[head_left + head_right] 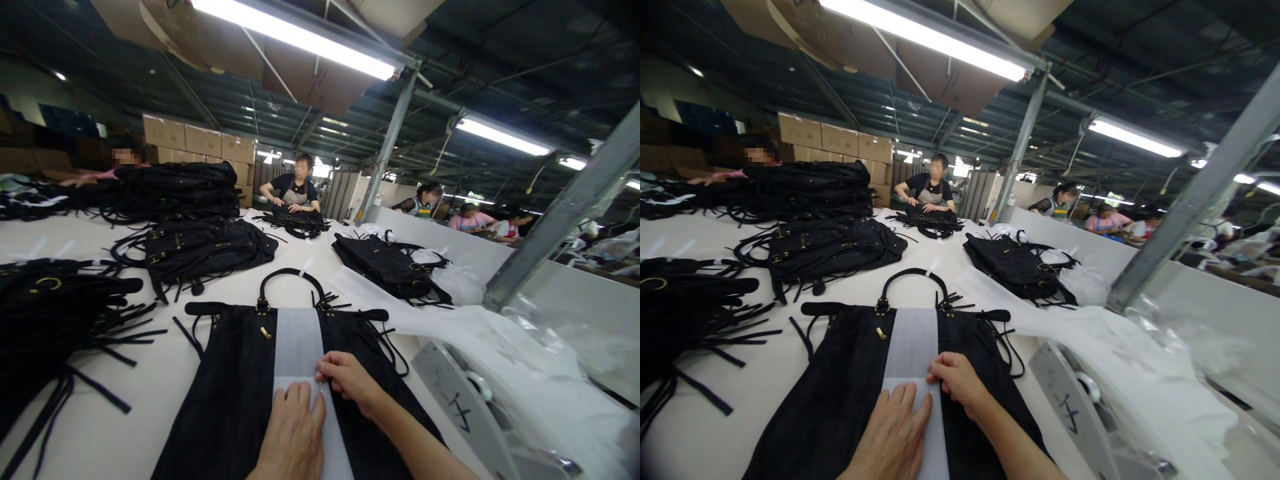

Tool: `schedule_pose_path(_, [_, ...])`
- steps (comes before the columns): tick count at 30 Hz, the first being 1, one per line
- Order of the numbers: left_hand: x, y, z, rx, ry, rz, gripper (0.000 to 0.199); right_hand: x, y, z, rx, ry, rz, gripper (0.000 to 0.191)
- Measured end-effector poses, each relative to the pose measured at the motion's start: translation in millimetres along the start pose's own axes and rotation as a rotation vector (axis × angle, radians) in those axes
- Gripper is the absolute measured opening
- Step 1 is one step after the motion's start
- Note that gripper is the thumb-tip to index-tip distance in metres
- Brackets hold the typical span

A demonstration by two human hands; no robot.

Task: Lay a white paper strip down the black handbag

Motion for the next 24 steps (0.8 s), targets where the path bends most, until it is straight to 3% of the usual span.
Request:
schedule_pose_path(5, [4.4,0.9,1.5,0.016,-0.055,-0.032,0.064,-0.6,2.4,-3.3,0.014,0.000,0.003,0.031])
schedule_pose_path(9, [9.6,4.1,2.5,0.058,-0.108,-0.008,0.056,-1.6,2.8,-4.1,0.046,-0.007,0.003,0.029])
schedule_pose_path(13, [12.6,5.3,2.8,0.065,-0.107,0.001,0.056,-0.7,5.4,5.4,0.194,-0.006,-0.021,0.026])
schedule_pose_path(17, [10.1,4.9,3.0,0.055,-0.091,0.016,0.056,8.1,13.8,12.6,0.369,-0.035,-0.147,0.023])
schedule_pose_path(24, [10.8,7.1,0.3,0.056,-0.045,0.056,0.054,9.1,20.0,8.2,0.455,-0.101,-0.205,0.019])
Point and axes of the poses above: each hand's wrist, its own y-axis towards the middle knuckle, its own x-axis out of the back of the hand, z = x × y, the point moved 8 cm from there along y, towards the middle knuckle, and after that the axes turned 15 degrees about -z, right-handed, at the moved point
